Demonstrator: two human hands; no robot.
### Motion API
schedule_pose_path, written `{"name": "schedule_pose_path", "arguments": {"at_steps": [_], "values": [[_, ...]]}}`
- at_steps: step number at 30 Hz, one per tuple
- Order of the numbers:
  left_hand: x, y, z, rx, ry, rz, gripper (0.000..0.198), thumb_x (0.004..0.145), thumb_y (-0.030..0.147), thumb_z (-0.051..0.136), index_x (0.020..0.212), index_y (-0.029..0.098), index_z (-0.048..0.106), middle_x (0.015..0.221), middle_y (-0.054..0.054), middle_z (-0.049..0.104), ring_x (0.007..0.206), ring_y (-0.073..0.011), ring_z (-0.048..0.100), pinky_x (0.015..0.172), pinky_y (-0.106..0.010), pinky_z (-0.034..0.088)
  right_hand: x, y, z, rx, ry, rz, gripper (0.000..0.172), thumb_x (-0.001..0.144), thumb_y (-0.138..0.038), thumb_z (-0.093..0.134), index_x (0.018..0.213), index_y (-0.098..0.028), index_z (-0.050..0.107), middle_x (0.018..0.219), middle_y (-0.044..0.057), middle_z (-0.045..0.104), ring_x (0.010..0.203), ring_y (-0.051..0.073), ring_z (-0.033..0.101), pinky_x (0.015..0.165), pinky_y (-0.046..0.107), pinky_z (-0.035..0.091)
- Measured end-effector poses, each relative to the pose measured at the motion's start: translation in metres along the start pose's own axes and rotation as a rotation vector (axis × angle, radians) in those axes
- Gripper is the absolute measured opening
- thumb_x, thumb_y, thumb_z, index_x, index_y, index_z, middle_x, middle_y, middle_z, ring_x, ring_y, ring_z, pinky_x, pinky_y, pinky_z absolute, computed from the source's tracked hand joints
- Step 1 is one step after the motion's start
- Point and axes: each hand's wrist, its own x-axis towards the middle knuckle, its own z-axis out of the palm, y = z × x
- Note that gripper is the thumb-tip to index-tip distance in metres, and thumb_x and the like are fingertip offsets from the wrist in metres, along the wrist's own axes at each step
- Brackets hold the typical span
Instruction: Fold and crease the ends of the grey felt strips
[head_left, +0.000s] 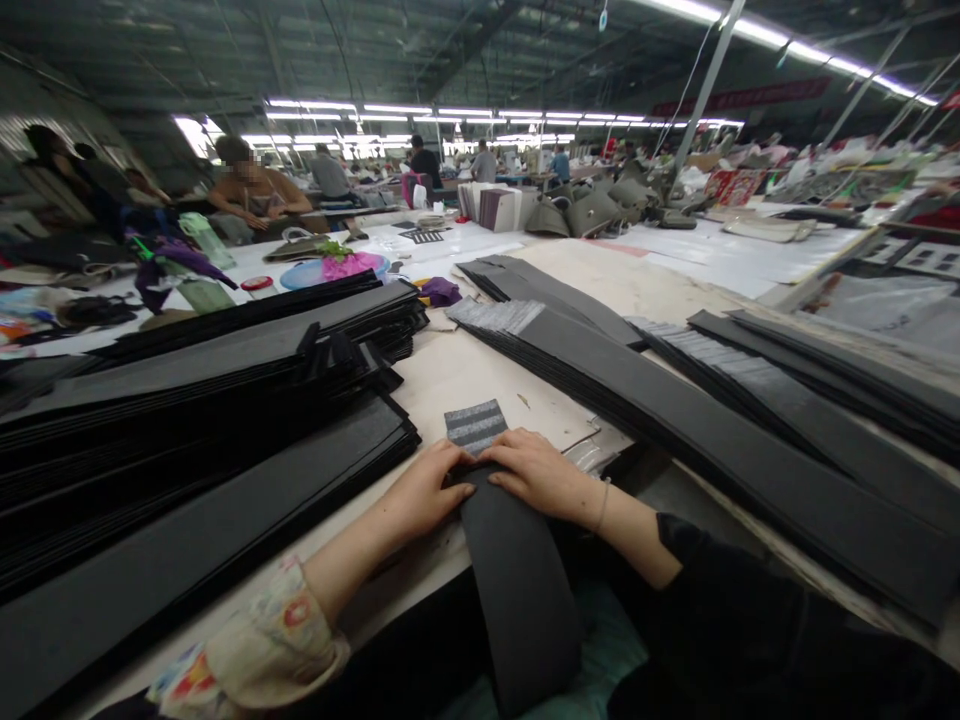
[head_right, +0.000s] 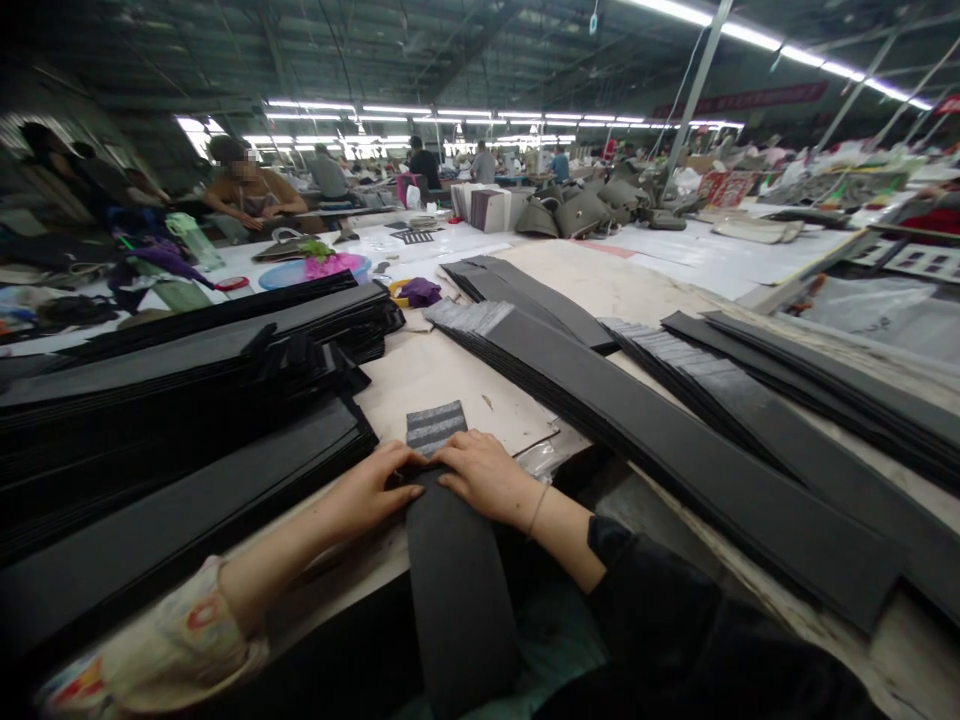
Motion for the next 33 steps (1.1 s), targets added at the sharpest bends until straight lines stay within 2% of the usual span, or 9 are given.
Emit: {"name": "schedule_pose_path", "arguments": {"at_steps": [3,6,11,14,17,21,25,28,33], "values": [[-0.004,-0.001,0.001,0.069,-0.001,0.083,0.016,0.072,0.015,0.057,0.088,0.017,0.058,0.091,-0.005,0.054,0.09,-0.0186,0.051,0.08,-0.032,0.042,-0.001,-0.002,0.0,-0.024,0.017,-0.036,0.019,0.084,-0.025,0.049,0.101,-0.019,0.057,0.093,0.005,0.054,0.091,0.017,0.047,0.08,0.031,0.039],[-0.009,0.0,0.005,0.24,-0.003,0.16,0.013,0.081,0.019,0.048,0.09,0.017,0.057,0.091,-0.005,0.054,0.088,-0.0184,0.049,0.079,-0.033,0.042,-0.005,-0.006,0.005,-0.094,0.042,-0.068,0.018,0.087,-0.023,0.044,0.098,-0.018,0.057,0.087,0.004,0.054,0.086,0.017,0.047,0.079,0.031,0.039],[-0.015,0.001,0.011,0.495,-0.006,0.171,0.023,0.087,0.019,0.038,0.101,0.018,0.055,0.094,-0.006,0.055,0.088,-0.0193,0.049,0.08,-0.035,0.042,-0.009,-0.012,0.011,-0.225,0.071,-0.071,0.019,0.088,-0.017,0.04,0.098,-0.015,0.056,0.083,0.005,0.053,0.081,0.017,0.048,0.077,0.032,0.041],[-0.02,-0.002,0.013,0.481,-0.003,0.169,0.026,0.087,0.02,0.039,0.109,0.019,0.052,0.097,-0.007,0.055,0.091,-0.0195,0.049,0.083,-0.035,0.042,-0.012,-0.014,0.009,-0.23,0.085,-0.042,0.019,0.088,-0.021,0.041,0.097,-0.016,0.057,0.082,0.006,0.055,0.083,0.018,0.049,0.077,0.032,0.042],[-0.031,-0.008,0.016,0.376,0.024,0.139,0.03,0.087,0.019,0.037,0.115,0.018,0.049,0.102,-0.008,0.055,0.095,-0.019,0.05,0.088,-0.034,0.041,-0.017,-0.014,0.006,-0.22,0.118,0.013,0.02,0.088,-0.024,0.042,0.097,-0.016,0.057,0.083,0.007,0.056,0.086,0.018,0.051,0.078,0.032,0.043],[-0.042,-0.013,0.012,0.214,0.069,0.095,0.032,0.087,0.016,0.032,0.113,0.018,0.051,0.106,-0.008,0.055,0.1,-0.0176,0.049,0.092,-0.033,0.039,-0.023,-0.015,0.009,-0.209,0.158,0.073,0.021,0.088,-0.023,0.041,0.099,-0.015,0.057,0.085,0.008,0.056,0.089,0.019,0.052,0.078,0.033,0.044],[-0.031,-0.012,-0.007,0.137,-0.027,0.032,0.029,0.086,0.02,0.034,0.102,0.017,0.059,0.1,-0.007,0.057,0.094,-0.0164,0.053,0.088,-0.029,0.042,-0.024,-0.018,0.011,-0.202,0.146,0.075,0.022,0.087,-0.025,0.043,0.1,-0.013,0.057,0.087,0.009,0.056,0.089,0.02,0.052,0.078,0.033,0.045],[-0.012,-0.011,-0.018,0.2,0.001,-0.06,0.029,0.083,0.021,0.037,0.102,0.015,0.059,0.1,-0.008,0.057,0.093,-0.018,0.054,0.087,-0.03,0.041,-0.023,-0.019,0.01,-0.2,0.154,0.086,0.022,0.087,-0.024,0.043,0.1,-0.013,0.057,0.088,0.008,0.056,0.088,0.019,0.052,0.079,0.033,0.045],[0.009,-0.009,-0.013,0.308,-0.013,-0.106,0.026,0.081,0.021,0.038,0.091,0.014,0.062,0.093,-0.009,0.059,0.088,-0.0197,0.056,0.082,-0.031,0.042,-0.025,-0.019,0.009,-0.187,0.169,0.086,0.021,0.086,-0.022,0.044,0.1,-0.013,0.056,0.088,0.008,0.056,0.088,0.019,0.052,0.079,0.033,0.045]]}}
